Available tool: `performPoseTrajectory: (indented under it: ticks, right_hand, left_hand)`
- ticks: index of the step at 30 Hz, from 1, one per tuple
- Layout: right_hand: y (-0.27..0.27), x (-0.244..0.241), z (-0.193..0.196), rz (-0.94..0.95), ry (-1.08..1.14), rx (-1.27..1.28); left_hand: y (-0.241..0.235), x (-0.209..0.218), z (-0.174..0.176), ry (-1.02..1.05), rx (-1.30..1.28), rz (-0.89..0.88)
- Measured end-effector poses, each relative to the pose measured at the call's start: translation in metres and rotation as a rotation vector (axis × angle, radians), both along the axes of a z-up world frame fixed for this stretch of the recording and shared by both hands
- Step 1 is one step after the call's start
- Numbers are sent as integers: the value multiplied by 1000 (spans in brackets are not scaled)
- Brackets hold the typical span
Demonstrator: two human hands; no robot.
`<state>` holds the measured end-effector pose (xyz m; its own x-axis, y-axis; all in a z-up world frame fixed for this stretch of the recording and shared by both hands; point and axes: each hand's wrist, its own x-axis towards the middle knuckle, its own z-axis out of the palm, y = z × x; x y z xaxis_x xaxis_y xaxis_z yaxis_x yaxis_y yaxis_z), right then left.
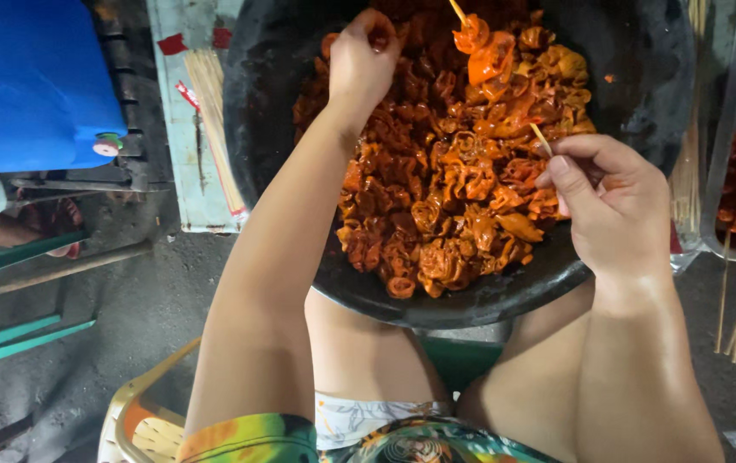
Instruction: The person skewers pieces of marinated meat by hand onto wooden sticks, placing each finished skewer onto a metal tray.
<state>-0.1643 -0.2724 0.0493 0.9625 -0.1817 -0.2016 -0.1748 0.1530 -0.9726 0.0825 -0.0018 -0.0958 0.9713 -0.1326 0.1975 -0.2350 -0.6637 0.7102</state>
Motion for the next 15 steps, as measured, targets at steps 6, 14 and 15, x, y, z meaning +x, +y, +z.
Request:
performPoseTrajectory:
  ticks: [6, 14, 15]
  right_hand:
    - [3, -1, -3, 8, 5, -13]
    - [2, 0, -7, -4, -3, 15]
    - [1, 2, -8, -8, -11, 39]
  left_hand:
    - [14, -21, 31, 137, -112, 31]
    - [-26, 8, -29, -185, 183, 36]
    - [-29, 11, -31, -202, 231, 18]
